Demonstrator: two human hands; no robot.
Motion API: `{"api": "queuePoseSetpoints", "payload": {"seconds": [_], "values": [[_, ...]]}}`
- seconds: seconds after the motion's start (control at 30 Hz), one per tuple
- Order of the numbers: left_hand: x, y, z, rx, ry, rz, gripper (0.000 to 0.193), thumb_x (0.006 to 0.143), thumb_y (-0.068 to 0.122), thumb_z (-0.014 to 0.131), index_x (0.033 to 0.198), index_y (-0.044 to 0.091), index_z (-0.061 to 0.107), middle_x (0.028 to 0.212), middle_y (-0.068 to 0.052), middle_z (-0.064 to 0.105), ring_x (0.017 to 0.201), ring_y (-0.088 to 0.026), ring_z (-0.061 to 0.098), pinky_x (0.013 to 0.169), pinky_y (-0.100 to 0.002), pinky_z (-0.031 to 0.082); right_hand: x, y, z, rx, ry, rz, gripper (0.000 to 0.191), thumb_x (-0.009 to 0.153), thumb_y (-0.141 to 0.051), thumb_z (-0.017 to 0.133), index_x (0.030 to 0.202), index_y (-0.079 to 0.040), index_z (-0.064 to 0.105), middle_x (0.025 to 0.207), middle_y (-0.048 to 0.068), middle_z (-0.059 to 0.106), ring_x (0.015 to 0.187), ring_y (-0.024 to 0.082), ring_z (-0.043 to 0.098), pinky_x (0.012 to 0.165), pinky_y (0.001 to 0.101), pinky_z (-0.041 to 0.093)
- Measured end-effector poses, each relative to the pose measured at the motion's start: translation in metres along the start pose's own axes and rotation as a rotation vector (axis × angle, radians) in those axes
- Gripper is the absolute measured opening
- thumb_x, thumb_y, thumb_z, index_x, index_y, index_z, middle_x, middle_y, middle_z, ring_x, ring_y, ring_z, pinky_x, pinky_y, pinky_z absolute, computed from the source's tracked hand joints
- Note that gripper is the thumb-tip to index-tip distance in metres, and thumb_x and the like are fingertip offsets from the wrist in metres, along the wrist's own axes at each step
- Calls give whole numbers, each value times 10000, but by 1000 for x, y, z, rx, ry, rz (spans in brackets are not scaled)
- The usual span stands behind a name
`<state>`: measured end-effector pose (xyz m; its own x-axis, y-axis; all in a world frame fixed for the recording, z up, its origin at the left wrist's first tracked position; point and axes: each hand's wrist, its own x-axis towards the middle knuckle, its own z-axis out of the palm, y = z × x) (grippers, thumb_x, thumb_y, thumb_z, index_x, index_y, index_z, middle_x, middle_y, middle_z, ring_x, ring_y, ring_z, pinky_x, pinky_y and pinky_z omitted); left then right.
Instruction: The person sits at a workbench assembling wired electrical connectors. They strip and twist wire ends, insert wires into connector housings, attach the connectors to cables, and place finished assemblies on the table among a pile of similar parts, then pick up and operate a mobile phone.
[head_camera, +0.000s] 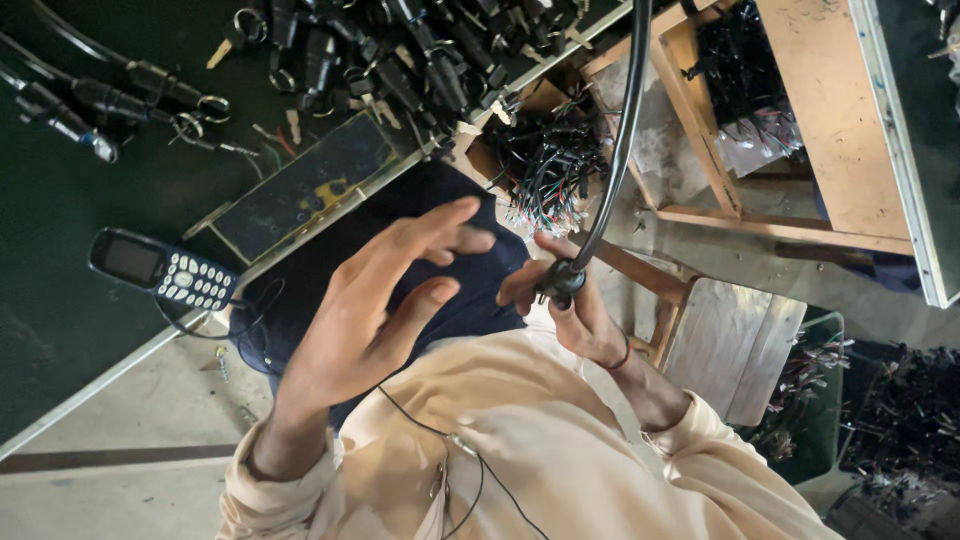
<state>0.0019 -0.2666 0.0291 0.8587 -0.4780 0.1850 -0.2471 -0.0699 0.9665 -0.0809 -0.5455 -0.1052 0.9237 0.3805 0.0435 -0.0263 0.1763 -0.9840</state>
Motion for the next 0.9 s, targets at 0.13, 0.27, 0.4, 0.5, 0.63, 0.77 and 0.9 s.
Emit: {"api": "queuePoseSetpoints", "payload": {"seconds": [0.13,0.27,0.4,0.5,0.63,0.77,0.9], "values": [[6,-4,12,-151,18,19,605,1047,12,595,1572,12,293,1405,-147,626,1234,-235,650,1010,-334,544,-3,-1,13,4,-176,106,678,1118,-484,472,1594,-77,212,1167,204,700,889,205,646,842,343,546],[26,-32,9,-438,122,-63,472,1168,112,500,1599,38,322,1233,-104,703,1054,-137,705,916,-265,597,30,21,20,-78,-398,93,588,1129,-533,388,1467,-54,359,1105,140,689,936,234,653,1036,427,501],[44,-68,-25,-512,280,-45,339,1216,134,492,1525,-3,474,1025,-103,702,894,-128,690,849,-260,583,66,47,24,-177,-459,176,712,1109,-567,383,1544,-5,345,1063,111,727,863,209,686,819,377,567],[54,-81,-42,-526,284,-47,323,1199,112,500,1494,-19,503,987,-89,675,868,-120,658,823,-258,569,87,61,25,-228,-488,174,712,1108,-576,364,1552,-20,348,1062,85,737,852,193,672,814,355,559],[62,-81,-54,-445,255,-39,312,1200,83,495,1495,-18,504,963,-77,669,870,-111,638,830,-245,550,101,78,16,-229,-492,157,730,1108,-576,371,1572,-14,331,1093,97,719,854,212,639,815,365,548],[64,-70,-61,-346,178,-7,306,1210,46,497,1513,5,504,980,-67,682,880,-109,634,883,-233,554,92,102,7,-330,-421,118,746,1097,-581,379,1568,-4,339,1092,98,691,874,213,650,815,354,542],[60,-55,-58,-21,208,48,392,1062,-1,516,1445,-35,440,1219,-161,674,1090,-187,660,964,-289,511,57,122,6,-259,179,-78,476,1159,-424,461,1399,-14,444,1180,195,622,766,205,594,682,336,516]]}}
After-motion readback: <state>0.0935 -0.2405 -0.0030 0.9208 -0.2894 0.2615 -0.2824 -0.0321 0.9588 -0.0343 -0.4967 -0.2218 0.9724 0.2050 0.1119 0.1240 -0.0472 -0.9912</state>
